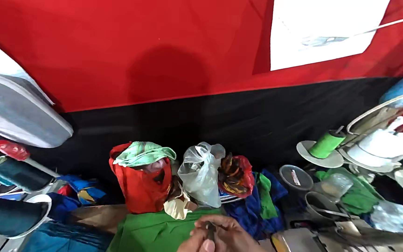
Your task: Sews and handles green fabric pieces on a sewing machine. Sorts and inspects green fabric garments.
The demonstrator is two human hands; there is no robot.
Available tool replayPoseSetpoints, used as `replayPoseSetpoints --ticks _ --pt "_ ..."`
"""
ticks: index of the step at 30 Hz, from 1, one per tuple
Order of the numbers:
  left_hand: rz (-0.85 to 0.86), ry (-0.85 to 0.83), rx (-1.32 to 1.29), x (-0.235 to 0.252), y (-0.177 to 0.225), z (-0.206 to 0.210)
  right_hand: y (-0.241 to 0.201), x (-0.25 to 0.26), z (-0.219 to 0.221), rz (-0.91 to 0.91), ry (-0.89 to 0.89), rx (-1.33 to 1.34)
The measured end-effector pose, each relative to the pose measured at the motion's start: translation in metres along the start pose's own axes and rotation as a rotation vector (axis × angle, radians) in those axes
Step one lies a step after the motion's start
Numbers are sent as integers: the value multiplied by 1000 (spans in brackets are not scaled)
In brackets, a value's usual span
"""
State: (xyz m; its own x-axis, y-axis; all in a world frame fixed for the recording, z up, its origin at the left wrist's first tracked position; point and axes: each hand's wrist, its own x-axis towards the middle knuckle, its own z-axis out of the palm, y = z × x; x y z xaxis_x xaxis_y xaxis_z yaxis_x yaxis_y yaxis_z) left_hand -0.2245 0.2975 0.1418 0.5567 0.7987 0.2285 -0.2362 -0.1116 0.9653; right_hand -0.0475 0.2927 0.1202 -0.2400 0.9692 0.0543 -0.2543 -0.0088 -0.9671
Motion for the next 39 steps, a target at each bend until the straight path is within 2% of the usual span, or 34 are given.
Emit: replayPoseSetpoints --ticks 2,6,8,12,16,18,20,21,23,25,27,30,32,34,37,39 --pt "-1 118 4 5 -18 3 17 -5 20 88 182 251" --pt "-15 184 14 14 -50 4 43 -9 23 287 329 664" --pt "10 201 128 16 -61 7 46 -10 15 314 368 635" --pt "105 267 537 15 -80 30 54 -19 2 149 311 525" --pt "103 200 1052 19 -79 43 58 -14 4 183 454 455" --pt "65 61 1042 19 -80 40 61 -12 -3 227 531 422" --pt "31 -65 862 20 -80 35 62 -8 -13 259 643 380" --pt "36 -88 762 21 -79 30 61 -5 -20 261 710 358" --pt "98 5 709 33 -82 12 55 -2 -33 234 776 299" --pt "61 188 847 50 -84 -17 45 -2 -38 256 719 215" --pt "-129 336 1068 67 -82 -48 40 -4 -33 305 553 113" --pt "-536 365 1193 85 -81 -75 45 -1 -19 380 340 37" --pt "-713 340 1168 88 -94 -79 53 5 -9 416 249 18" --pt "-687 366 1057 82 -112 -84 62 18 -3 394 161 -110" --pt "-343 462 702 67 -125 -90 62 53 -1 268 93 -494" --pt "-256 523 564 63 -117 -88 60 77 0 137 107 -663"
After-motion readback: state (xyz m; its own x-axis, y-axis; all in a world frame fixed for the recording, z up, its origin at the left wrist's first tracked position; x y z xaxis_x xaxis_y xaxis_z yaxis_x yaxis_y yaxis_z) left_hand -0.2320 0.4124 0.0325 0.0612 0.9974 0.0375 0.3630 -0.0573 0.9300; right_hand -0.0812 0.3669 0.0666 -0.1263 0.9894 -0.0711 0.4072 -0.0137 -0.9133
